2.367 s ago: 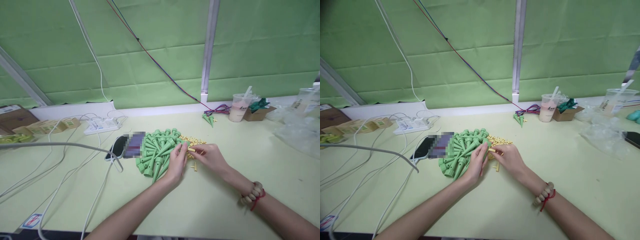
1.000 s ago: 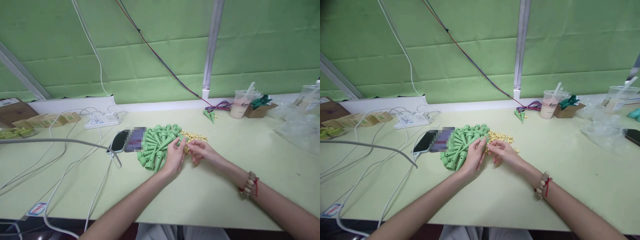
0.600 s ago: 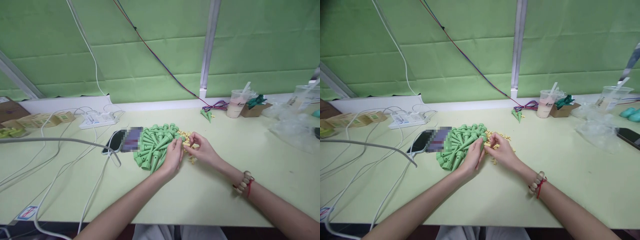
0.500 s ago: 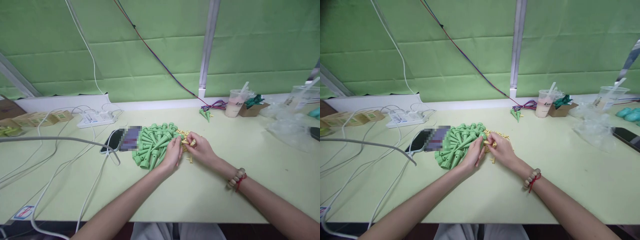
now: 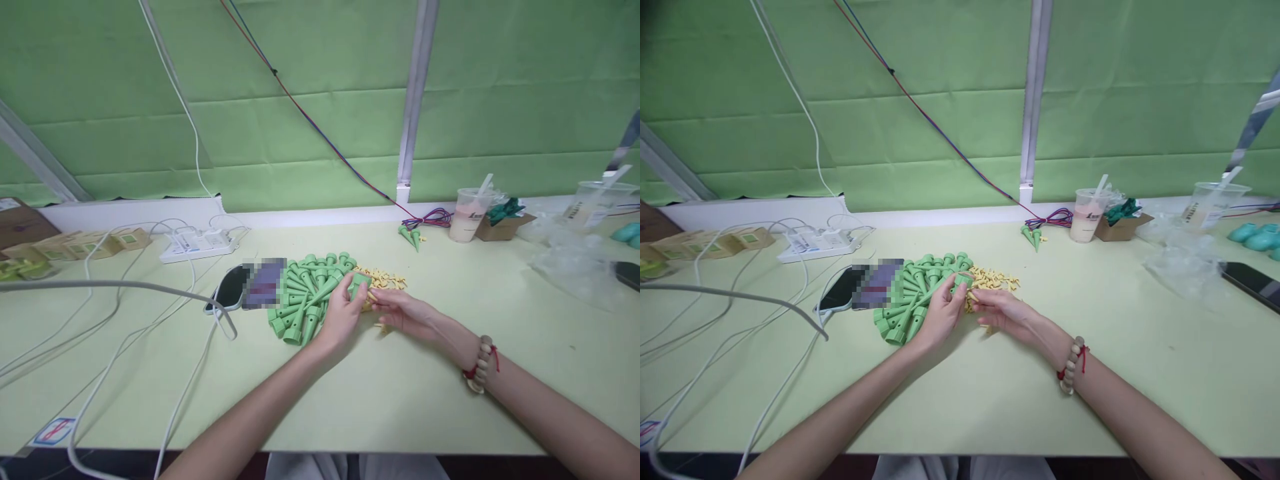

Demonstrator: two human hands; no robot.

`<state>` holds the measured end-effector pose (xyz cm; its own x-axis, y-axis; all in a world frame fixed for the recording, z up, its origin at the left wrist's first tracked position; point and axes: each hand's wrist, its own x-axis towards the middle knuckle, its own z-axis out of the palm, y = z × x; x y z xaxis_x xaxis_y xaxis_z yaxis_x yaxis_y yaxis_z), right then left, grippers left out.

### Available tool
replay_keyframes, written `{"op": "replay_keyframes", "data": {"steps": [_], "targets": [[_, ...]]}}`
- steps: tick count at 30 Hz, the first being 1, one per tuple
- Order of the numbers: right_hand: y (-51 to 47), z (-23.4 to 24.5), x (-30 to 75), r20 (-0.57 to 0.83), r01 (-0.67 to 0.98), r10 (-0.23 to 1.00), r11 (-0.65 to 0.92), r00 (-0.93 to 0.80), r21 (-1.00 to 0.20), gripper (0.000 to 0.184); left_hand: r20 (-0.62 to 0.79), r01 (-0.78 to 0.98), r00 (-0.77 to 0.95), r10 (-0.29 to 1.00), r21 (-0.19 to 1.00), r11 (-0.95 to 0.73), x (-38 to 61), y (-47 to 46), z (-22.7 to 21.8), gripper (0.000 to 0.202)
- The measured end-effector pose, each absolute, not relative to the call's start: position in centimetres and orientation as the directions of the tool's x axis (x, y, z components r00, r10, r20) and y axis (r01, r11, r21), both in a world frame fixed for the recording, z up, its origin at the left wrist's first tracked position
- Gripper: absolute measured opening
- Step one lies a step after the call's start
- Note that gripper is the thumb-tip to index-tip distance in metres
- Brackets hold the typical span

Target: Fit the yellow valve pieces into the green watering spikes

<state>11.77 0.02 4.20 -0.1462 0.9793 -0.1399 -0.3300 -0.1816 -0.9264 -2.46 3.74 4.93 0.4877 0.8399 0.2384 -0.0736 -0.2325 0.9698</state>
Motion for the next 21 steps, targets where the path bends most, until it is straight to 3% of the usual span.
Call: {"op": "replay_keyframes", "data": {"steps": [3,6,9,11,12,14,17,19,21], "targets": [[0.1,4.1,11.5,-0.09,-0.243,0.994,-0.102,-0.063,-0.965,0.025,0.198,-0.048,0.452,0.87,0.979,-0.198,-2.4,4.0,4.9,0.037],[0.0,4.0,11.3,0.151,0.068,0.983,0.144,0.103,-0.987,0.024,0.08,0.001,0.426,0.901,0.996,-0.089,-2.3,4.0,5.1,0.037],[-0.2,4.0,11.5,0.493,0.446,0.869,0.422,0.05,-0.789,0.016,0.009,0.02,0.462,0.887,1.0,-0.021,-2.2,4.1,5.4,0.034],[-0.2,4.1,11.8,0.586,0.537,0.809,0.511,-0.036,-0.672,0.016,-0.003,0.007,0.503,0.864,1.0,-0.001,-2.2,4.1,5.5,0.034],[-0.2,4.2,11.9,0.592,0.528,0.805,0.52,-0.039,-0.672,0.015,-0.008,0.001,0.524,0.852,1.0,0.009,-2.3,4.0,5.6,0.035],[-0.2,4.5,12.0,0.515,0.404,0.857,0.462,0.026,-0.79,0.021,-0.02,-0.007,0.543,0.839,1.0,0.029,-2.4,4.0,5.7,0.036],[-0.1,4.9,11.6,0.174,0.077,0.983,0.169,0.059,-0.983,0.037,-0.024,-0.016,0.502,0.864,0.999,0.036,-2.4,3.9,5.7,0.034],[-0.1,4.9,11.3,-0.017,-0.028,1.0,-0.017,-0.003,-0.999,0.04,-0.002,-0.021,0.474,0.88,1.0,0.014,-2.4,3.8,5.7,0.035],[-0.2,4.8,10.9,-0.09,-0.033,0.996,-0.091,-0.026,-0.995,0.037,0.021,-0.035,0.466,0.885,0.999,-0.006,-2.3,3.6,5.7,0.037]]}}
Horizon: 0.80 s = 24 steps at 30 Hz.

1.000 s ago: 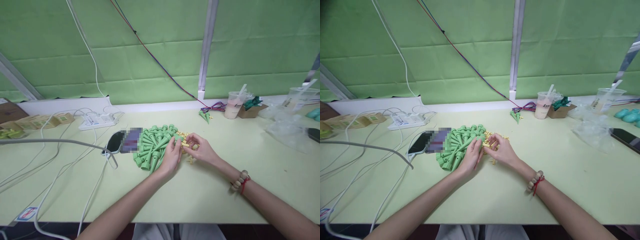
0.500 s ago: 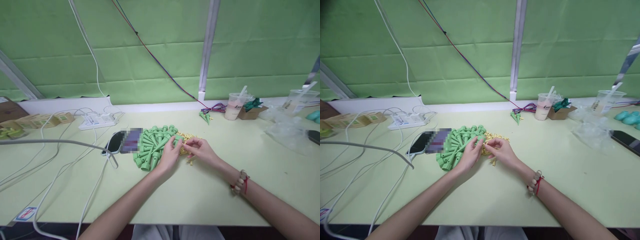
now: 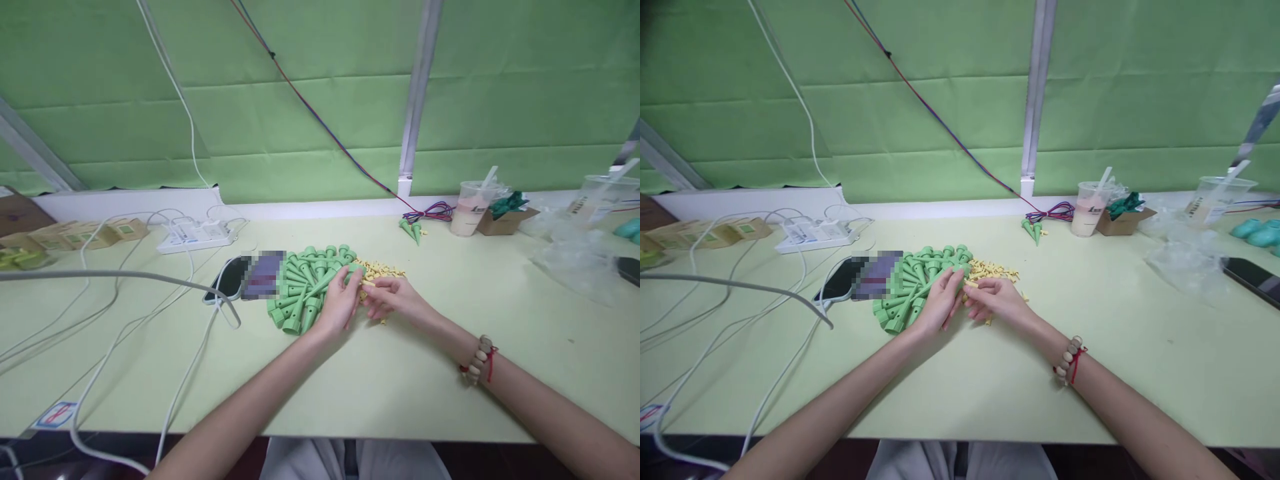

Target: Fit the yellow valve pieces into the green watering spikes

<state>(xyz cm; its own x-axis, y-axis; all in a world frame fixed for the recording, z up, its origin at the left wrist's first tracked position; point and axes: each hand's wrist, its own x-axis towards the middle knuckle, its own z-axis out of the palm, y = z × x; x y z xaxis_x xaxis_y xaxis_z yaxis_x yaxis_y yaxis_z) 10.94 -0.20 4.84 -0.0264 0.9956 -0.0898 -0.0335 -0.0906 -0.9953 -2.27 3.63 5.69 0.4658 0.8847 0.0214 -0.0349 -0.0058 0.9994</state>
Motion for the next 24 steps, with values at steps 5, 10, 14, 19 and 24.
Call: {"op": "replay_keyframes", "data": {"steps": [5,10,14,19,24], "targets": [[-0.4,4.5,10.8,0.039,0.115,0.996,0.03,0.075,-0.993,0.032,-0.027,-0.069,0.418,0.908,0.996,0.061,-2.0,3.1,5.9,0.051],[-0.5,4.3,11.8,0.492,0.5,0.866,0.389,0.088,-0.774,0.004,-0.067,-0.053,0.507,0.859,0.993,0.108,-2.0,3.1,5.6,0.036],[-0.5,4.5,11.9,0.506,0.489,0.856,0.398,0.107,-0.777,0.004,-0.114,-0.041,0.565,0.817,0.985,0.166,-1.9,3.2,5.2,0.034],[-0.2,4.7,11.4,0.014,0.016,0.994,0.013,0.112,-1.0,0.035,-0.037,-0.048,0.477,0.878,0.997,0.068,-2.0,3.6,5.2,0.037],[0.1,4.2,11.3,-0.018,-0.034,0.995,-0.015,0.097,-0.999,0.03,0.006,0.001,0.421,0.907,1.0,-0.007,-2.0,3.4,5.3,0.059]]}}
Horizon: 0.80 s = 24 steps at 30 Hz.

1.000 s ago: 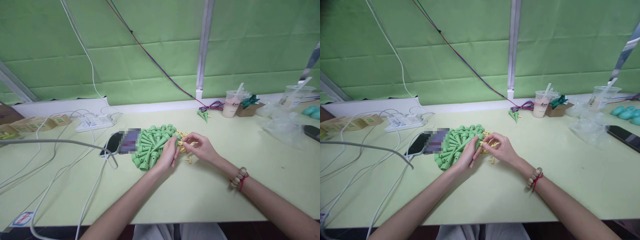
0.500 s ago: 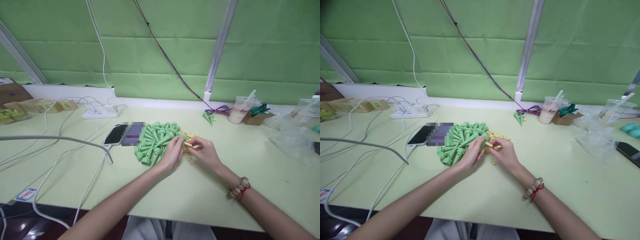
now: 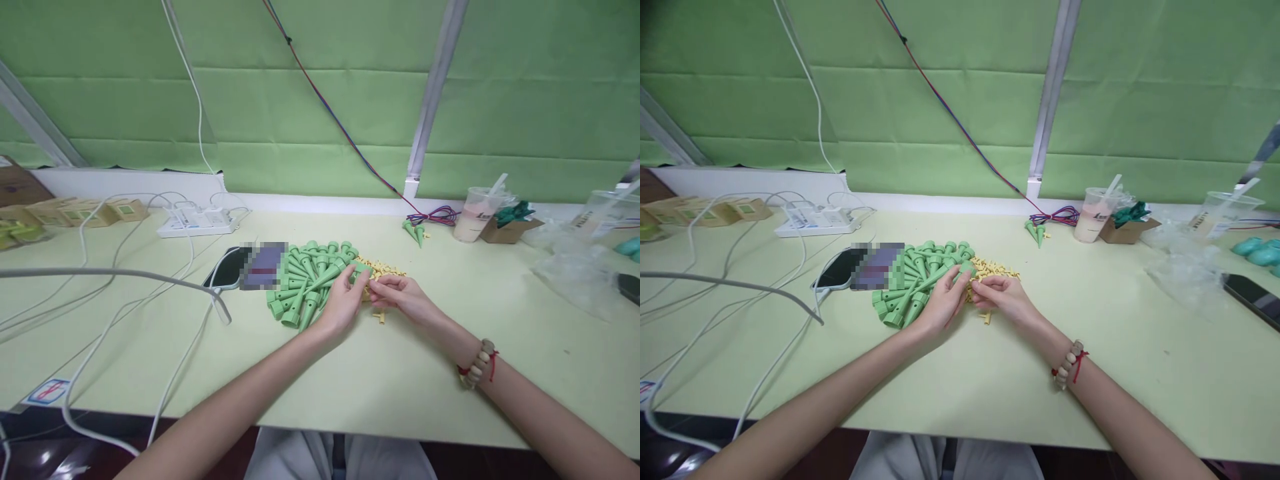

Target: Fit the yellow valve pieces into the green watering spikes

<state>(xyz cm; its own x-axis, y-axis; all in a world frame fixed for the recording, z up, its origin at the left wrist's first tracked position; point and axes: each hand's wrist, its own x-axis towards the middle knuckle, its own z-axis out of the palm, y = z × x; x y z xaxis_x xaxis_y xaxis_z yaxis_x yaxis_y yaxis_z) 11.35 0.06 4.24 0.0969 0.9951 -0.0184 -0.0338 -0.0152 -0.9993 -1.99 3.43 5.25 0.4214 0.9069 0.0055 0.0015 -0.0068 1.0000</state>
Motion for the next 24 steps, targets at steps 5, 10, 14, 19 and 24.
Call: {"op": "replay_keyframes", "data": {"steps": [5,10,14,19,24], "targets": [[0.0,4.2,12.0,0.56,0.476,0.823,0.455,0.1,-0.753,0.019,-0.043,0.01,0.45,0.892,0.999,0.043,-2.3,4.0,5.4,0.061],[0.5,4.3,14.3,0.755,0.689,0.648,0.5,0.104,-0.525,0.019,0.076,0.025,0.346,0.935,0.996,-0.09,-3.6,5.5,6.3,0.053],[1.4,3.6,15.1,0.494,0.596,0.839,0.28,0.23,-0.753,0.029,0.411,0.454,0.337,0.847,0.717,-0.528,-4.3,5.6,7.1,0.038],[2.1,3.0,14.7,0.242,0.34,0.965,0.193,0.105,-0.92,0.04,0.456,0.567,0.591,0.665,0.352,-0.745,-5.2,5.4,6.8,0.03],[2.4,2.9,14.6,0.229,0.376,0.969,0.18,0.089,-0.909,0.037,0.418,0.583,0.68,0.603,0.191,-0.79,-5.5,4.8,6.1,0.039]]}}
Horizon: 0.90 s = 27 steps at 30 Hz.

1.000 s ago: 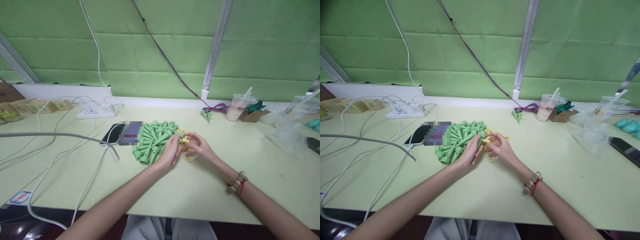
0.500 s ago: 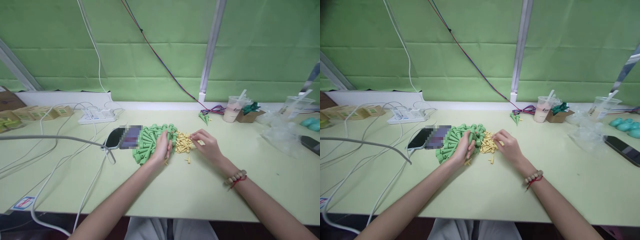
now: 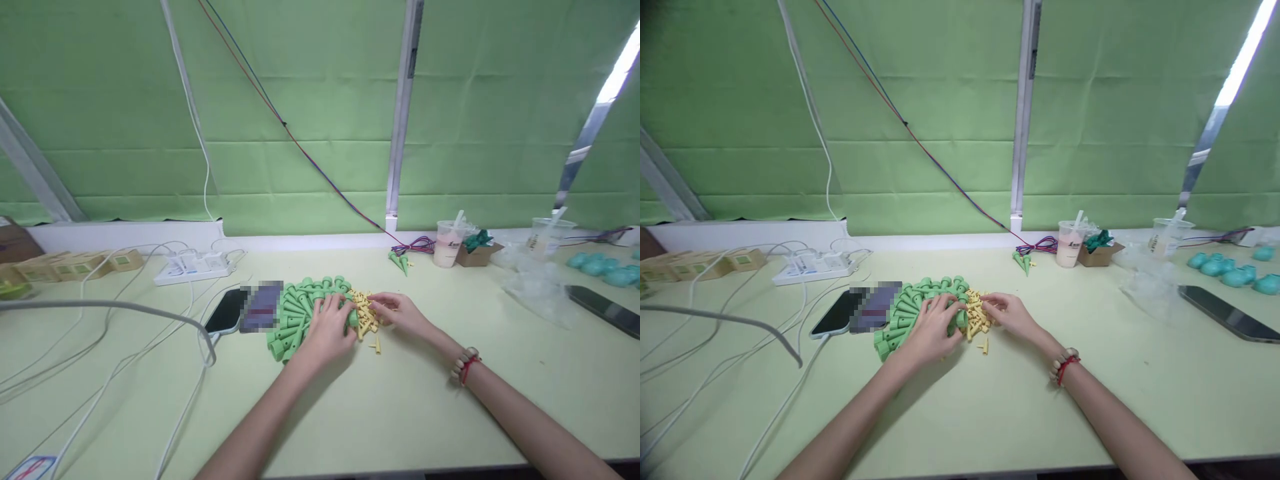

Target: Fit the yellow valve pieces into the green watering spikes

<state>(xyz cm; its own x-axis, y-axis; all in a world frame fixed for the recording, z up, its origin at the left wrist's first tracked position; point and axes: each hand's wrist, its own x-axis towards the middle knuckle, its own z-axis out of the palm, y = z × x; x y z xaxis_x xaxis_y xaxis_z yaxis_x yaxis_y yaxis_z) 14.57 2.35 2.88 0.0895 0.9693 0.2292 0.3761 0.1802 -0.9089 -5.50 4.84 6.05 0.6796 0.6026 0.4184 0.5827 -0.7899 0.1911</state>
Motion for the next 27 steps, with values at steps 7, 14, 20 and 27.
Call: {"op": "replay_keyframes", "data": {"steps": [7,14,20,27], "targets": [[6.6,2.1,18.9,0.362,0.757,0.845,-0.074,0.394,-0.65,0.032,0.487,0.423,0.738,0.467,0.205,-0.883,-3.6,1.0,4.3,0.032],[10.9,1.0,23.2,0.206,0.777,0.786,-0.466,0.583,-0.423,0.04,0.483,0.174,0.863,0.15,-0.004,-0.985,-2.9,0.6,2.4,0.017],[10.1,0.5,24.5,0.278,0.772,0.768,-0.4,0.577,-0.494,0.028,0.467,0.045,0.881,-0.081,-0.251,-0.967,-2.7,1.6,2.3,0.017],[8.6,1.6,23.3,0.41,0.611,0.631,-0.132,0.659,-0.781,0.035,0.489,0.319,0.856,0.167,-0.246,-0.915,-2.6,4.5,1.8,0.015]]}}
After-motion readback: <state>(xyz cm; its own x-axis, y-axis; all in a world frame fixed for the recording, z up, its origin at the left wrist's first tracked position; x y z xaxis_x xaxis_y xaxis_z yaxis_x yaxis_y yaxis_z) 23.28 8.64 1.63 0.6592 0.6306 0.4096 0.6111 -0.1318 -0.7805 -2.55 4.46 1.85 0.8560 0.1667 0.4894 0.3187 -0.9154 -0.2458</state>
